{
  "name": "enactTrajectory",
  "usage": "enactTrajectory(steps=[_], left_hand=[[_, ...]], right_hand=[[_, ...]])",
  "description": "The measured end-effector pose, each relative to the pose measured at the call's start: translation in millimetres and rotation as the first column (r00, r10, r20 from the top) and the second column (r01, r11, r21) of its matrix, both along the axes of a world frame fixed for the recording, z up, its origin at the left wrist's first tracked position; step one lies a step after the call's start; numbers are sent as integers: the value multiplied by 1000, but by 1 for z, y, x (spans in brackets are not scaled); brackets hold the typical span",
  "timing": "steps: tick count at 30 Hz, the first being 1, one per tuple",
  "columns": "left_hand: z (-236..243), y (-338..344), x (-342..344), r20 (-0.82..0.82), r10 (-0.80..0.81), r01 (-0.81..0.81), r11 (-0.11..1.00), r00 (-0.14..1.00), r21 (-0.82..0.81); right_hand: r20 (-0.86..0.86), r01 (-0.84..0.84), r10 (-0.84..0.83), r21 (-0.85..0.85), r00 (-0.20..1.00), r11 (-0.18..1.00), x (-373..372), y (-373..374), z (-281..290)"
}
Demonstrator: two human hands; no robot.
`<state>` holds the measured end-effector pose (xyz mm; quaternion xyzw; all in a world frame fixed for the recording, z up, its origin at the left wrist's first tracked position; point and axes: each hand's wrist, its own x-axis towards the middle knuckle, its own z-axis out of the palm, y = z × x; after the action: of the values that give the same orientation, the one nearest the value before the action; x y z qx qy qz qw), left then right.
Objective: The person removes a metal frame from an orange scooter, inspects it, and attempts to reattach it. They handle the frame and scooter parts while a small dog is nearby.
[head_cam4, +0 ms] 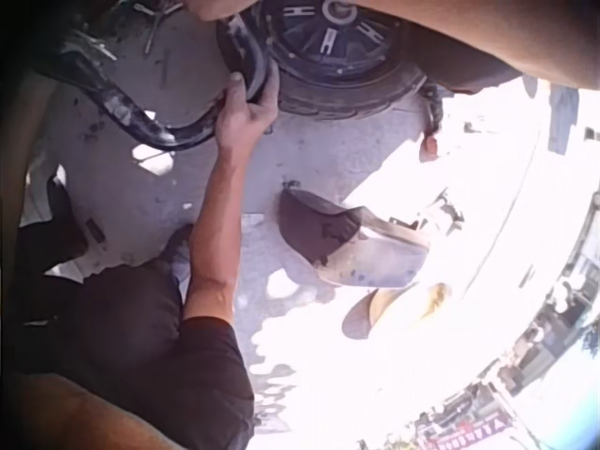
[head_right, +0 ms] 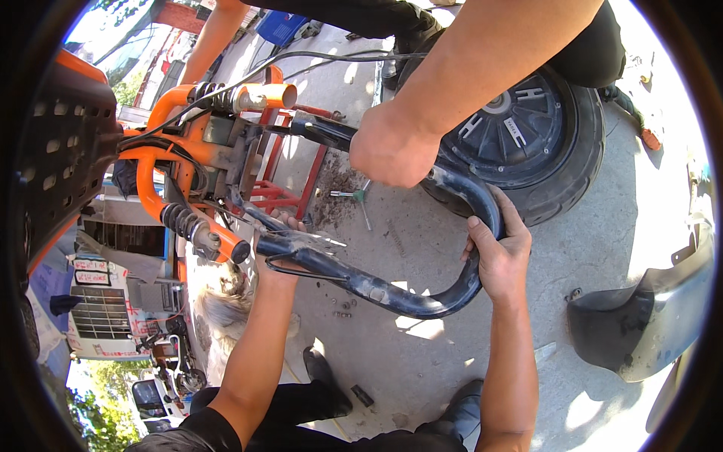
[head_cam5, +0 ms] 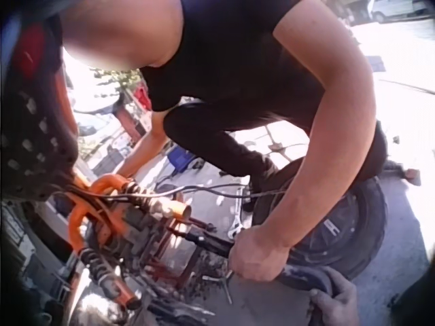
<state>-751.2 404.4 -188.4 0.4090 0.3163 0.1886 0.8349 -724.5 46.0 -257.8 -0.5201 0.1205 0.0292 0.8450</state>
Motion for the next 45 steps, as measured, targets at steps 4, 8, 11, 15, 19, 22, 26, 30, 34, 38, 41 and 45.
enactTrajectory(steps=[4,8,11,15,19,22,26,30,34,38,41,45], left_hand=[[-5,9,-3,28,-36,35,999,999,16],[-5,12,-3,29,-41,41,999,999,5],[-4,17,-4,27,-49,48,998,998,30],[-5,10,-3,29,-34,33,999,999,27],[-7,17,-8,56,-71,68,996,996,52],[-4,13,-6,14,-54,53,997,998,52],[-3,6,-2,-17,-27,28,999,999,40],[-6,2,2,19,-41,41,999,999,3],[23,20,-23,-11,-24,25,991,1000,135],[-15,26,-2,102,-59,54,997,993,50],[-7,10,1,136,-40,49,997,990,-66],[-3,-7,-2,108,-9,9,1000,994,-1]], right_hand=[[-2,-6,6,-29,1000,1000,2,0,3],[-1,-8,8,-77,1000,997,1,-2,3],[-25,-23,19,-165,1000,986,4,-1,7],[-35,-50,39,-393,999,918,3,-4,12],[68,8,58,-711,996,703,0,-4,10],[31,-19,85,-850,996,527,0,-5,11],[-50,-87,100,-906,994,413,-1,-8,16],[-70,-100,100,-936,993,336,-6,-11,18],[-98,-152,172,-929,980,338,-15,21,16],[-53,-94,137,-946,989,311,-19,2,16],[35,-17,130,-925,991,379,-24,0,6],[102,49,95,-894,990,445,-28,-8,-11]])
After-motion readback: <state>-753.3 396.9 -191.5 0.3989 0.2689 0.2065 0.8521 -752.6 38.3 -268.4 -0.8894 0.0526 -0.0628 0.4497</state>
